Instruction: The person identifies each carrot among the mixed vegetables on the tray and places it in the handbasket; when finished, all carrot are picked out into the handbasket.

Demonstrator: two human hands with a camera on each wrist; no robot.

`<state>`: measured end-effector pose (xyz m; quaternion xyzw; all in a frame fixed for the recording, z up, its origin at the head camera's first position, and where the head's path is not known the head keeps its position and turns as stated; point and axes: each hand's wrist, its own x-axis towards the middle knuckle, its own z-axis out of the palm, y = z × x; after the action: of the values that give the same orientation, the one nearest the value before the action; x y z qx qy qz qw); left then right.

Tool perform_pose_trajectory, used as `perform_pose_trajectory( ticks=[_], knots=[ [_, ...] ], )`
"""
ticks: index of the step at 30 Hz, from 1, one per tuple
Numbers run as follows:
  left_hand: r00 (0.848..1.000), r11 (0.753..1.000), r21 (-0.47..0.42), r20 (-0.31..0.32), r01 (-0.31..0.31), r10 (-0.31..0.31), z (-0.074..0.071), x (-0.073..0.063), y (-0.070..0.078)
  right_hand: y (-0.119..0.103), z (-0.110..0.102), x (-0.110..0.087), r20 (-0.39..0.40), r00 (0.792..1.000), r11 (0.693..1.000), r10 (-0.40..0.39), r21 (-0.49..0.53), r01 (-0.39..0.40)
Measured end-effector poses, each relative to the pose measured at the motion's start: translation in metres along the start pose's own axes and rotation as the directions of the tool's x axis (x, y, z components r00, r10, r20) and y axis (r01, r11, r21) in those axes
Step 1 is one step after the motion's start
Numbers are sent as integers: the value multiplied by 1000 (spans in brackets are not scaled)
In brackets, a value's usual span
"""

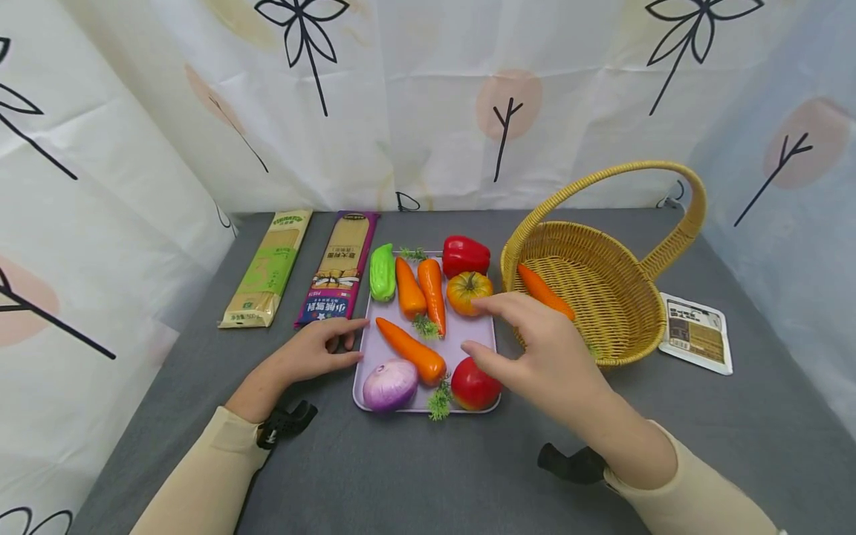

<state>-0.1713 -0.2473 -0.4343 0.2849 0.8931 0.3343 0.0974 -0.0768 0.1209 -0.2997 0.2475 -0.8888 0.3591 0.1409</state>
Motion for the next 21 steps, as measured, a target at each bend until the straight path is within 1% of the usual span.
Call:
perform_pose_trajectory(
  ticks=[6,9,15,21],
  knots=[
    [1000,1000,1,-2,12,-12,0,0,1,2,24,0,86,996,1000,-10,-26,12],
    [1000,1000,1,-5,9,-9,0,1,1,4,36,0,136,991,999,9,-49,-3],
    [1000,1000,3,-1,13,-13,0,0,1,9,59,0,229,971,993,68,-114,-43],
    [1000,1000,8,-1,17,-17,1,-1,0,20,77,2,303,948,983,98,-175,-46]
  ],
)
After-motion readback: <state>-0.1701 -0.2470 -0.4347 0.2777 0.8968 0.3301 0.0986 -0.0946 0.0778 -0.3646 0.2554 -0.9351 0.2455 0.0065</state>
